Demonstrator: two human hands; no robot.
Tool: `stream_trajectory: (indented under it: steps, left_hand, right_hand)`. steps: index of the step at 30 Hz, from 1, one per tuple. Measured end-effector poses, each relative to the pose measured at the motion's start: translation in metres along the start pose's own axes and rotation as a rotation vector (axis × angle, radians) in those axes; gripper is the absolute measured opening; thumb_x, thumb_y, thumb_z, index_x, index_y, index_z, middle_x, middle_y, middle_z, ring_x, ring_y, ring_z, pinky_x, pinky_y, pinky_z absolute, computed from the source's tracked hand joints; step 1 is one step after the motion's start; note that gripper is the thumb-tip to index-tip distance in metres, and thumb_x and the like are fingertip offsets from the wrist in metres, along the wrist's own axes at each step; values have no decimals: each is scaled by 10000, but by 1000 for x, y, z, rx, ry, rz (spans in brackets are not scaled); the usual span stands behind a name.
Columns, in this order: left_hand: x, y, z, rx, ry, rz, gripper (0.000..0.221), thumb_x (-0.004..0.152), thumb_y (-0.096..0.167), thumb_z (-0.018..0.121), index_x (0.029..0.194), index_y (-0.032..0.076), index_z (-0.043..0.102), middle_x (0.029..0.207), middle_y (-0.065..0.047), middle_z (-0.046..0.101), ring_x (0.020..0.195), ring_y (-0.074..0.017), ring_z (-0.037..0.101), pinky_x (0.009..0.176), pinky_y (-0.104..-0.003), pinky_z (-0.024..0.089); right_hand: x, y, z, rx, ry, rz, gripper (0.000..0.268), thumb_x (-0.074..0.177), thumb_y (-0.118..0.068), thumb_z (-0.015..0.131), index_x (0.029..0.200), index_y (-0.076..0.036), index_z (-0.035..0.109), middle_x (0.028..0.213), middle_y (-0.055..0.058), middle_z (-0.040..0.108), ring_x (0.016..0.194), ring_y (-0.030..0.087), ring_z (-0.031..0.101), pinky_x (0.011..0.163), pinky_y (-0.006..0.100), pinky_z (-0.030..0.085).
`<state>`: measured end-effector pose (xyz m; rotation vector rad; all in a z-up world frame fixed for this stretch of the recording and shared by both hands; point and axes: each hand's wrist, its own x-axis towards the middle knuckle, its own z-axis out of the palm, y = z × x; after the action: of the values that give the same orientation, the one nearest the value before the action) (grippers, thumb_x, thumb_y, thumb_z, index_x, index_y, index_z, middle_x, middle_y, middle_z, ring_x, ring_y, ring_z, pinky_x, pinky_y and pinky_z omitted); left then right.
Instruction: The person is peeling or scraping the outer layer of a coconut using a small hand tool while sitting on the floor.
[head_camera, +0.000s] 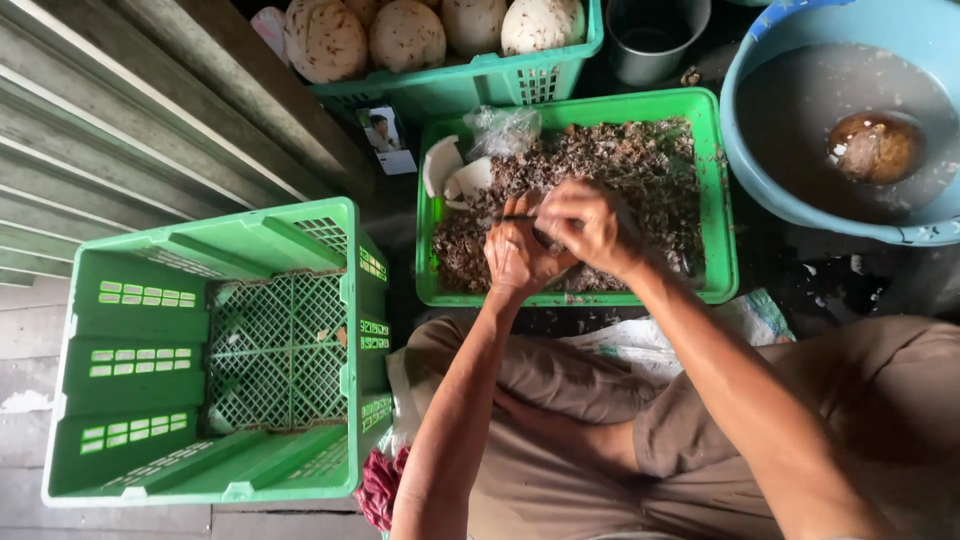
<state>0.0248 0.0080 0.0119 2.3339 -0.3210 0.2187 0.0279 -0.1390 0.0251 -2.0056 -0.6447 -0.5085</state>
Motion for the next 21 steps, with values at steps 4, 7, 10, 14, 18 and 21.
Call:
stream_trajectory:
  steps: [4, 7, 10, 14, 18, 21]
  left_hand:
    - [3, -47, 28, 0, 51, 52, 969, 464, 607, 811, 1298, 168, 590, 1112, -72, 637, 1068, -379, 662, 865, -547, 573]
    - [6, -25, 9, -13, 40, 138, 954, 502, 641, 808, 1299, 165, 591, 1133, -86, 655, 1102, -375, 657, 942, -530, 540]
    - [5, -27, 18, 20, 81, 124, 878, 506, 524, 822, 1290, 215, 577, 1117, -15, 628, 1043, -348, 665, 875, -524, 576]
    - [6, -28, 12, 14, -4, 47, 943, 502, 489, 819, 1353, 192, 540, 1132, -38, 595, 1038, -371, 643, 833, -537, 582]
    - [-6, -34, 12, 23, -32, 18, 996, 551, 536, 811, 1449, 243, 496, 1245, -11, 590, 1105, -336, 634, 924, -496, 560]
    - [-6, 46, -60, 67, -130, 104, 668, 794, 127, 693, 1402, -78, 505, 1331, -312, 594, 1296, -478, 539, 1155, -491, 364]
  right_hand:
    - [2, 4, -6, -208, 31, -33, 85, 962, -143, 688, 930, -82, 737, 953, 95, 703, 889, 282, 708, 740, 370, 586]
    - [-7, 18, 7, 24, 136, -158, 7, 987, -119, 676, 981, -116, 677, 947, 113, 689, 897, 307, 688, 773, 409, 588]
    - [-13, 2, 0, -225, 54, -53, 56, 926, -146, 721, 895, -113, 753, 997, 53, 724, 956, 270, 692, 836, 384, 567]
    - [-7, -33, -9, -128, 33, 62, 97, 960, -194, 681, 953, -135, 758, 1013, 69, 709, 967, 270, 692, 874, 390, 553]
    - [-11, -13, -8, -152, 96, 120, 131, 972, -240, 648, 995, -166, 753, 1015, 59, 697, 982, 264, 691, 876, 374, 562]
    - [-2, -48, -12, -56, 24, -17, 69, 937, -164, 700, 916, -157, 765, 957, 54, 718, 978, 259, 699, 876, 383, 559]
